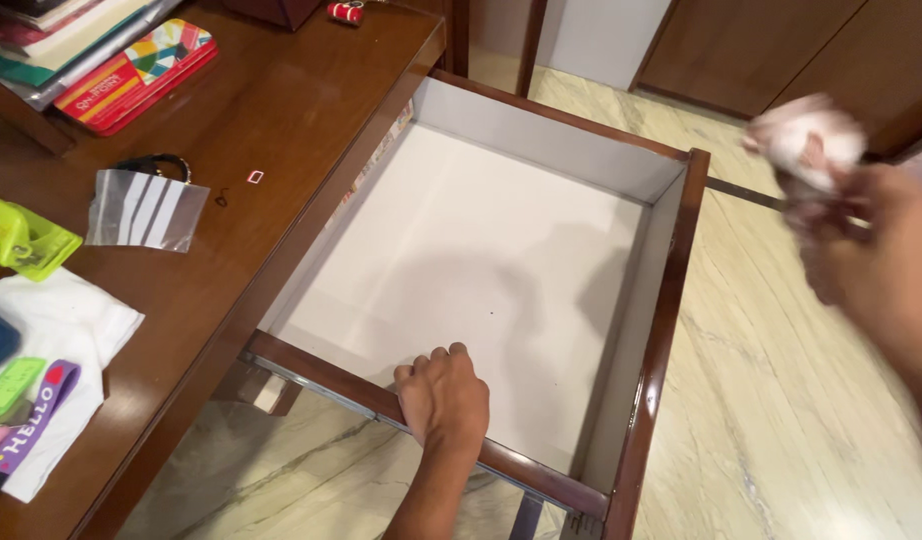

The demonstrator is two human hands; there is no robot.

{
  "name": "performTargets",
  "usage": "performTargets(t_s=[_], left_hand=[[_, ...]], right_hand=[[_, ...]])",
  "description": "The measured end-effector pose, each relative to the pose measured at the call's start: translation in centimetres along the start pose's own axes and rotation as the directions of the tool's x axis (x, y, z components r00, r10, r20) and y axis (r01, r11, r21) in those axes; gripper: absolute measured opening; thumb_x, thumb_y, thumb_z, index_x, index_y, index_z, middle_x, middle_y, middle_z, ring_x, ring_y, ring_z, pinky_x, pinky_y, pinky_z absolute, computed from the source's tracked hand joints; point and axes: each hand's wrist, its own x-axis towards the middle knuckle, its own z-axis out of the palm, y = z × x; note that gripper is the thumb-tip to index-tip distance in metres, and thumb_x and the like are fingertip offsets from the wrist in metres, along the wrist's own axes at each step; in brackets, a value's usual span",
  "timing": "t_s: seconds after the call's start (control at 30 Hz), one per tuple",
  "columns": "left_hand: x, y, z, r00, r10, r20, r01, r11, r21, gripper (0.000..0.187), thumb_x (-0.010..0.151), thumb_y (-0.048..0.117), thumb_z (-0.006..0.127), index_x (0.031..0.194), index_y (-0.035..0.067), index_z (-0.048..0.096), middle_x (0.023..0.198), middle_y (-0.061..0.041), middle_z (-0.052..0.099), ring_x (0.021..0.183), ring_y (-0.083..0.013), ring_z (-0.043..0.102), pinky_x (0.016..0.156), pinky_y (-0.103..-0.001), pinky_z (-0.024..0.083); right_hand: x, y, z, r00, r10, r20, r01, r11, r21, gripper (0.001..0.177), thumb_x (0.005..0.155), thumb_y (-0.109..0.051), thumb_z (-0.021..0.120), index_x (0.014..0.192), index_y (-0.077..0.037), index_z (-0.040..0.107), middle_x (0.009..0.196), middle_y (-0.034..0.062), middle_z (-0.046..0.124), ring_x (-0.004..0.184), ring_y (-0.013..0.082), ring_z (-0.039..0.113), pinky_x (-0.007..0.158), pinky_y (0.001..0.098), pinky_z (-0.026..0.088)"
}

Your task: The person wipes the inside of an open wooden drawer with a cloth, moving the cloth across the bottom and sides. The person repeatedly wipes the same areas, occasionally adjusting the cloth, while the drawer remains open.

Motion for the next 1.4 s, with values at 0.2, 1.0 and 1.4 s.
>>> performTargets(t_s=[0.2,1.0,1.4], left_hand=[[0.0,-0.1,0.3,0.999,0.003,-0.042,-0.004,1.0,-0.026,0.007,0.089,0.013,0.063,0.089,0.013,0.07,0.082,-0.003,0.069,0.086,-0.0215,0.066,0.088,-0.038,0.043],[-0.1,0.0,-0.6,1.0,-0.004,-0.01,0.003,0.999,-0.044,0.008,0.09,0.011,0.063,0.09,0.012,0.071,0.084,-0.005,0.07,0.087,-0.0235,0.067,0.092,-0.039,0.043],[-0.1,-0.1,-0.2,0.999,0.026,-0.032,-0.026,0.999,-0.025,0.009,0.09,0.013,0.062,0.089,0.014,0.071,0.085,-0.005,0.07,0.089,-0.0236,0.067,0.089,-0.04,0.043]], right_hand=[[-5.7,-3.5,14.9,0.502,0.222,0.836,0.442,0.765,-0.469,0.047,0.107,-0.051,0.064,0.092,-0.009,0.081,0.094,0.0124,0.077,0.089,0.0266,0.074,0.088,0.0437,0.056],[-13.6,-7.4,15.2,-0.111,0.329,0.938,0.472,0.848,-0.241,0.034,0.082,-0.009,0.067,0.117,-0.007,0.067,0.108,0.0156,0.069,0.101,0.0312,0.068,0.082,0.0396,0.055],[-0.5,-7.1,1.0,-0.154,0.532,0.833,0.093,0.847,-0.523,0.024,0.091,-0.026,0.072,0.105,-0.007,0.068,0.073,0.0023,0.064,0.066,0.019,0.061,0.058,0.0337,0.048]])
